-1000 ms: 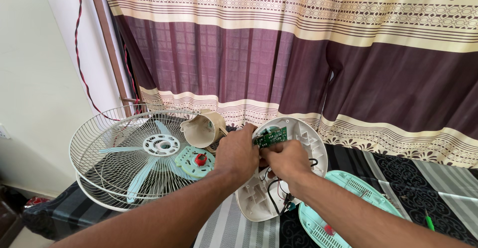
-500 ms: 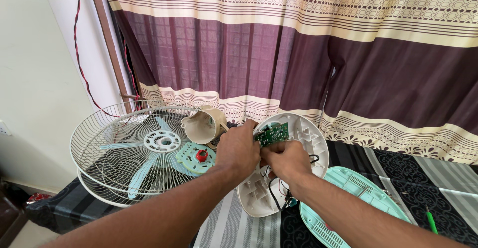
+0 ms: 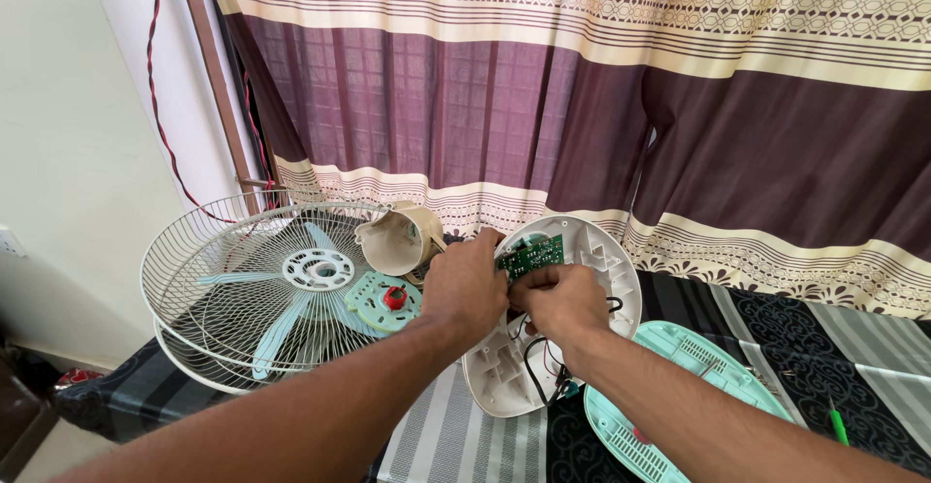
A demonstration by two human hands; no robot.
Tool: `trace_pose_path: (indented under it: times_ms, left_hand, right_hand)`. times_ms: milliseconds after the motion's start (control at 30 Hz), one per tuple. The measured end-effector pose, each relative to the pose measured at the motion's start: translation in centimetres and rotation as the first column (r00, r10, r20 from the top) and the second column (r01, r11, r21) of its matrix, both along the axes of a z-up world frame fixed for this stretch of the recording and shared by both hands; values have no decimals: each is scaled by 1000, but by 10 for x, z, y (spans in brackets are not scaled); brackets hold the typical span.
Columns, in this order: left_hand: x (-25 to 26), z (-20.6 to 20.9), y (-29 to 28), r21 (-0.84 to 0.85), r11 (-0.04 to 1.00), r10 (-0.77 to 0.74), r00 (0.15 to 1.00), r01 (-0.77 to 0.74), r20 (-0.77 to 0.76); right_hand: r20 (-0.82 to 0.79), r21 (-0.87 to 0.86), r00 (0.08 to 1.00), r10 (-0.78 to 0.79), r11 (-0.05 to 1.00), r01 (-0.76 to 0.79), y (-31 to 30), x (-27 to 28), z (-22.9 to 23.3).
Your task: The person uses a screwdriver to loosen and remove screws from a circuit board inside the disassembled base of an electric fan. They detach wires from the board, set the board aside, and then reattach the wires and reposition the board within the base housing.
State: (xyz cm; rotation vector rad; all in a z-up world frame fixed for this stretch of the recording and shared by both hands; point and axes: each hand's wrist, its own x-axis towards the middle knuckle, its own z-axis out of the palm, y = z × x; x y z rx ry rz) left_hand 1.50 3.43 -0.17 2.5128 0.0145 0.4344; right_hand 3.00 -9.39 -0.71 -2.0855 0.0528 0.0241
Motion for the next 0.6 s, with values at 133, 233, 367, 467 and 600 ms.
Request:
trace_pose_path:
  times_ms: [133, 233, 367, 467, 600]
  left_hand:
    - [0, -1, 0, 6, 1000, 0, 1000, 0, 13]
    - [0, -2, 0, 11, 1000, -1, 1000, 1, 17]
    - [1, -2, 1, 19, 1000, 2, 1000, -3, 25]
    - [1, -2, 1, 19, 1000, 4, 1000, -4, 20]
    - [0, -3, 1, 14, 1000, 5, 1000, -6, 31]
  right_hand:
    - [-57, -14, 998, -12, 1000, 11, -1, 1, -2]
    - [-47, 20, 998, 37, 999, -36, -1, 2, -2]
    - [-20, -7, 1000, 17, 1000, -17, 1, 2, -1]
    - [4, -33, 999, -38, 999, 38, 3, -1, 0]
    - [23, -35, 997, -73, 997, 74, 4, -3, 1]
